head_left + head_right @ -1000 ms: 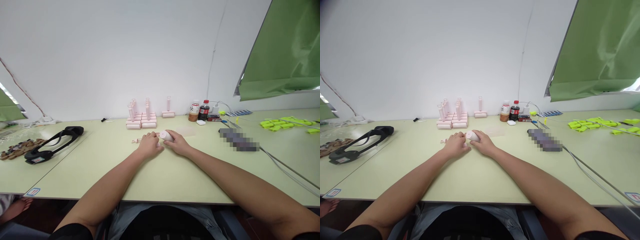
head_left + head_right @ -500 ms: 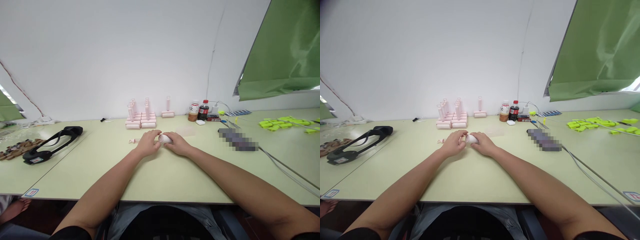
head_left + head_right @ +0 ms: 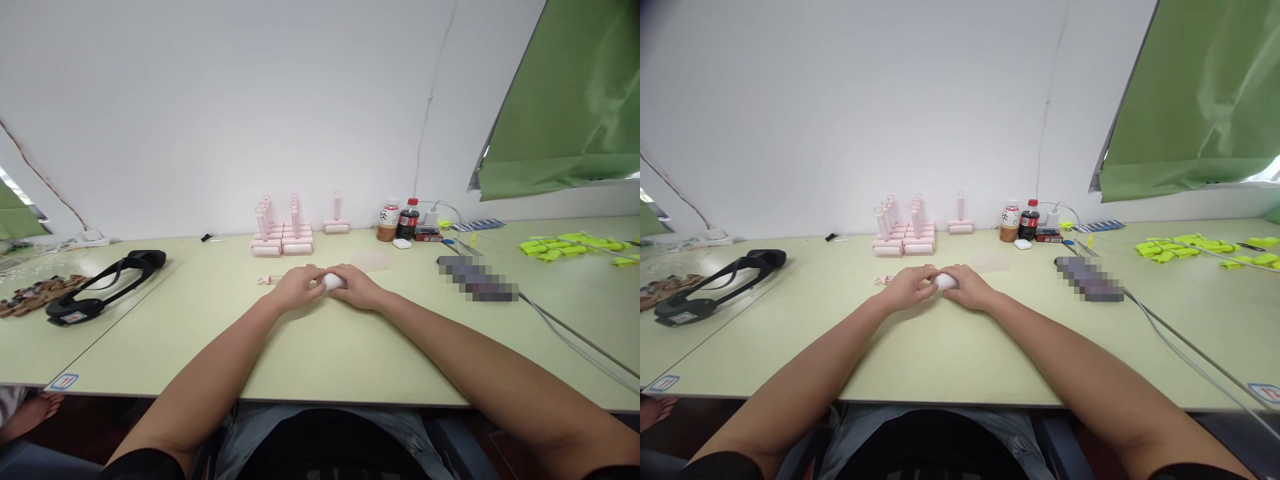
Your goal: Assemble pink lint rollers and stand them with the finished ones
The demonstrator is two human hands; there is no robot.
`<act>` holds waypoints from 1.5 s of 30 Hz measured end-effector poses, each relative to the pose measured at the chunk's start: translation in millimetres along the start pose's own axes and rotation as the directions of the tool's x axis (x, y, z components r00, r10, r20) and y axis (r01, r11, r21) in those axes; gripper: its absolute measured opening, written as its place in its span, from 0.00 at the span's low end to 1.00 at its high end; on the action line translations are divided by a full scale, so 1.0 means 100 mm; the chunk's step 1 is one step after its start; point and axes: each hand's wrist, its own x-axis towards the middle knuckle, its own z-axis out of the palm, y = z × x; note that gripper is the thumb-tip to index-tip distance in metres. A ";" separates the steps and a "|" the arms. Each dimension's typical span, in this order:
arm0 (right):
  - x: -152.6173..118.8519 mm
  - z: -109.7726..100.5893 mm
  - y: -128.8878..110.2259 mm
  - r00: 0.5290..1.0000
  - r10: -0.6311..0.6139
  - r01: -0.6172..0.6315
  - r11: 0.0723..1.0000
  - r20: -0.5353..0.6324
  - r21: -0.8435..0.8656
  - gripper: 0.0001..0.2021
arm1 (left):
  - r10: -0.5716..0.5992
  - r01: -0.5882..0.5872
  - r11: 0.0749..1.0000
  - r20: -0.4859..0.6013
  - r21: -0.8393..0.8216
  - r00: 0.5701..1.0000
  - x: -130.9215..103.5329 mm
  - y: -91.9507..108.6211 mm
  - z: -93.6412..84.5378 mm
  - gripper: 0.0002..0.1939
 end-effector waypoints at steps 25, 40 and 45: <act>0.02 -0.04 -0.06 0.999 0.018 -0.016 0.999 0.043 -0.049 0.20 | 0.054 -0.051 0.998 -0.167 0.024 0.985 0.05 -0.05 0.21 0.14; 0.02 -0.03 -0.07 0.999 0.015 -0.012 0.998 0.044 -0.055 0.20 | 0.028 -0.020 0.998 -0.148 0.056 0.989 0.04 -0.01 0.20 0.15; 0.02 -0.03 -0.06 0.998 0.028 -0.025 0.998 0.049 -0.050 0.19 | 0.022 -0.019 1.000 -0.162 0.020 0.987 0.04 -0.03 0.21 0.16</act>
